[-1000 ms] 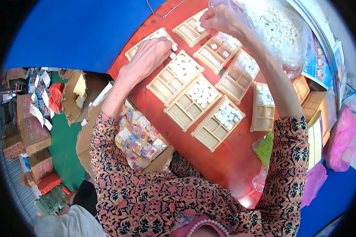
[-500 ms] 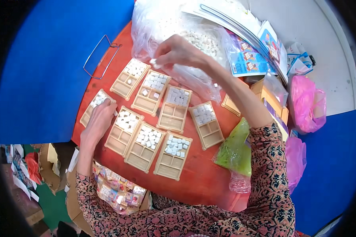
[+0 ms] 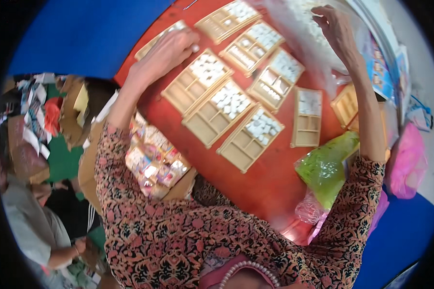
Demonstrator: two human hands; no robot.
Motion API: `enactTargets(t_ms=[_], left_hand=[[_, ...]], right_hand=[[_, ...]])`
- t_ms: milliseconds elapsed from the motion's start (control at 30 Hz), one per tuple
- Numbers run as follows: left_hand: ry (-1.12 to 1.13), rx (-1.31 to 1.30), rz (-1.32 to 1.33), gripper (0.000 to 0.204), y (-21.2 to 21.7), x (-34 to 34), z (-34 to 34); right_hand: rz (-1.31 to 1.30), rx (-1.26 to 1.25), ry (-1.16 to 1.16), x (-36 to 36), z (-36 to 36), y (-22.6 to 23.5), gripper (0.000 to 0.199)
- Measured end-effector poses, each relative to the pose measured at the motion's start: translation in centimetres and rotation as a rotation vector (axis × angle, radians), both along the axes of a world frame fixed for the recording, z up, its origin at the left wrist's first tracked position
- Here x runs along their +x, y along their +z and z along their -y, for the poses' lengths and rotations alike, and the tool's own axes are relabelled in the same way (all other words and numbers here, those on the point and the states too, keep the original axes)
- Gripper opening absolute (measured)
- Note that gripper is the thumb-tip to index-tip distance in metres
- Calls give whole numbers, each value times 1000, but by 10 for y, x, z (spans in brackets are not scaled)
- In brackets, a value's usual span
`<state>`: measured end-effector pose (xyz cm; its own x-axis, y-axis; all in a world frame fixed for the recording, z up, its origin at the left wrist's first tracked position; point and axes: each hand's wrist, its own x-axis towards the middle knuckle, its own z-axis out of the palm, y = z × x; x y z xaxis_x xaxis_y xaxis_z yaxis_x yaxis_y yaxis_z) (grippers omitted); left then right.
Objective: Sorting and packaging small items into plastic trays, sachets, and larger bags at a workshop station.
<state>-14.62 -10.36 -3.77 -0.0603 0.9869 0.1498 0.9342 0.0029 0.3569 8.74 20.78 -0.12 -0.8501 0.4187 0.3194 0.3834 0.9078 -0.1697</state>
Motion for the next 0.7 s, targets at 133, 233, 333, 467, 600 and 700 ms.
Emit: enactTargets(t_ms=[133,233,333,467,600,700], left_hand=[[41,3,49,10,6,-1,2],[38,26,90,14,7,-3,7],[35,-46,48,18,13,1,4],[64,11,171,16,14,-4,-2],[52,93,172,15,21,-3,-13],[30,122,152,15,24,1,-30]], right_hand=[[-24,-167,341,-35,90,-10,21],[-79,-191,527,-51,131,-23,19],[-51,-161,465,-54,125,-35,18],[-22,-239,291,-50,106,-31,16],[24,-224,349,-46,112,-23,15],[35,-166,392,-47,115,-41,14]])
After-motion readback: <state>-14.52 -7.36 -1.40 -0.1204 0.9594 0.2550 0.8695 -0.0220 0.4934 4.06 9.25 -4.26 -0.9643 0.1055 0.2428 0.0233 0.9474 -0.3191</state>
